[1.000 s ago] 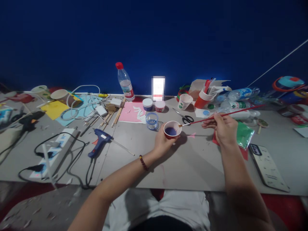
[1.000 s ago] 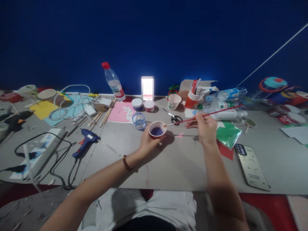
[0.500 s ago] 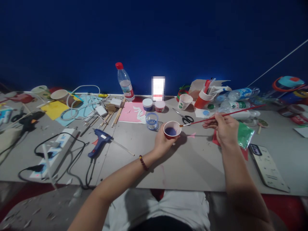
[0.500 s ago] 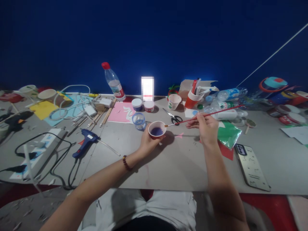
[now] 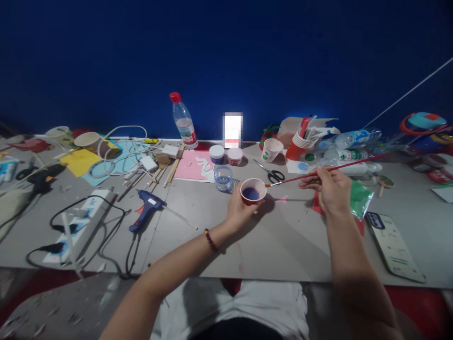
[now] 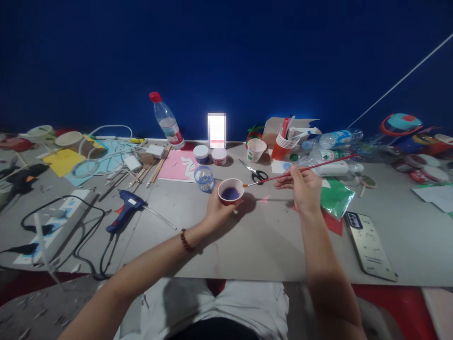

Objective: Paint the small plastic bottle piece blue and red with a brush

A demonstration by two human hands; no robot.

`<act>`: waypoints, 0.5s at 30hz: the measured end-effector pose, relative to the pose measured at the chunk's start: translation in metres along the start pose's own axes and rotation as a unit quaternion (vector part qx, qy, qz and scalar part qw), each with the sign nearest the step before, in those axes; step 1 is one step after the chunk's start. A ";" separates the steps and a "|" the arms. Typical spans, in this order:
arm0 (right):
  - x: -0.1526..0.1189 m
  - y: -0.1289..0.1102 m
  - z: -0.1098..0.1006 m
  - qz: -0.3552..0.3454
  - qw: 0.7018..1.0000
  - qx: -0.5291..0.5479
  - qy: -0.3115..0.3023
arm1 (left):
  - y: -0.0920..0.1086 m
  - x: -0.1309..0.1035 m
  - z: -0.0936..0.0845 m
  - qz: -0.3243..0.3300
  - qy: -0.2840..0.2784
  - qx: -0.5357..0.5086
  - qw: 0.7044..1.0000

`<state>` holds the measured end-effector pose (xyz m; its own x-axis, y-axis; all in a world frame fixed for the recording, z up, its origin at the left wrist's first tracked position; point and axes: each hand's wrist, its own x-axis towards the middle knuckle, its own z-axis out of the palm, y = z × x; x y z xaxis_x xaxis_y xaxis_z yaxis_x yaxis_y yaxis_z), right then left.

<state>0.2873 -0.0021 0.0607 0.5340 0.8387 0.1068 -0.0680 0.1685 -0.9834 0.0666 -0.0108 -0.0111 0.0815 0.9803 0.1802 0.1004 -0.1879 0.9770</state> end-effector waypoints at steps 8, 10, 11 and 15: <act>0.007 0.004 -0.006 -0.005 0.999 0.048 0.003 | -0.001 0.000 0.000 -0.014 -0.001 0.007 1.000; 0.009 0.005 -0.008 0.005 0.998 0.062 -0.031 | -0.002 0.000 0.000 -0.016 -0.003 0.008 1.000; 0.009 0.005 -0.009 0.016 0.996 0.064 -0.054 | -0.002 0.000 0.000 -0.017 -0.004 0.009 1.000; 0.009 0.005 -0.011 0.056 0.988 0.053 -0.135 | 0.000 0.000 0.000 -0.012 -0.007 0.005 1.000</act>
<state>0.3007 0.0005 0.0553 0.2752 0.9603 0.0466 -0.2092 0.1071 -0.9720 0.0662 -0.0107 -0.0113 0.0920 0.9834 0.1561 0.1118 -0.1659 0.9798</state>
